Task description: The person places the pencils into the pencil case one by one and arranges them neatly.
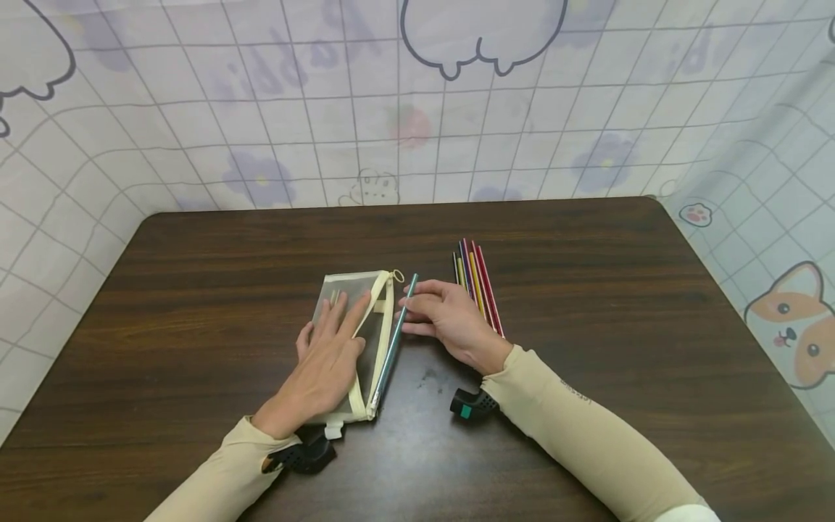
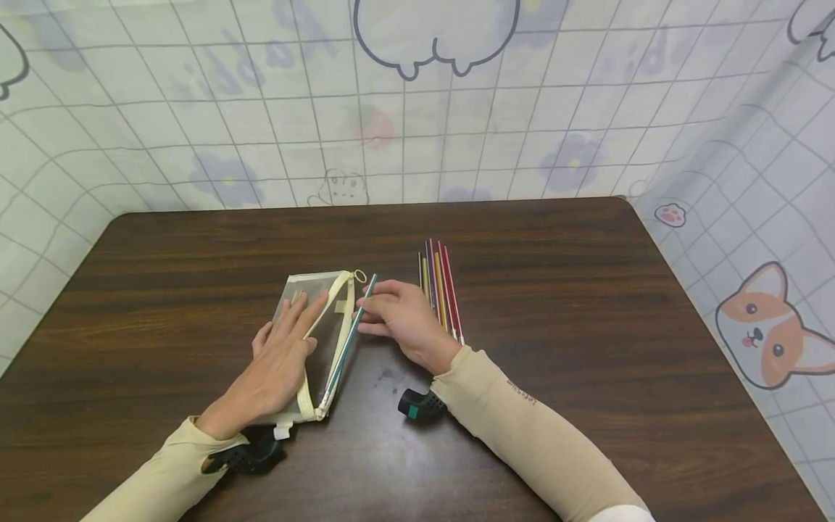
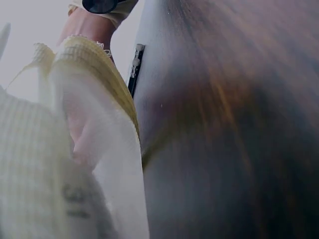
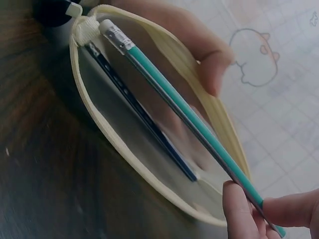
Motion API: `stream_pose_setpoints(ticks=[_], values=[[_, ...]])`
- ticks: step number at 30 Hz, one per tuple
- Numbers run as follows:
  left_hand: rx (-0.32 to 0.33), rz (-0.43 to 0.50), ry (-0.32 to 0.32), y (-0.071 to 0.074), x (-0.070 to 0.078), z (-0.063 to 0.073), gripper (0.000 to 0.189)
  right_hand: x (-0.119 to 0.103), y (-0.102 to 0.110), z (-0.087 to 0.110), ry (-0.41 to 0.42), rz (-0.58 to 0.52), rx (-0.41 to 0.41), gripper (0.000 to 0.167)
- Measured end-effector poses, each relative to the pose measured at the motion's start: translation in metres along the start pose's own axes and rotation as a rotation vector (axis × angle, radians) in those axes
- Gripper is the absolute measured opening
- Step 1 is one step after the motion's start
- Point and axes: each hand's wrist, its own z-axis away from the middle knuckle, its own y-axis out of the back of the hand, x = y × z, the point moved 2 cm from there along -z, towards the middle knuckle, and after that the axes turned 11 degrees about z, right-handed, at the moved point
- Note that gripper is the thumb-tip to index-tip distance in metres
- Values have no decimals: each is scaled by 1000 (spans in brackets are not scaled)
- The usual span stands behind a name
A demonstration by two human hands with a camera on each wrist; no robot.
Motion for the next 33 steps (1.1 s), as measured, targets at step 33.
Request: stream_pose_setpoints(ticks=[33], values=[[-32,0,-26,-6,6,4,65,10,-22,-5,-31,26,1,37]])
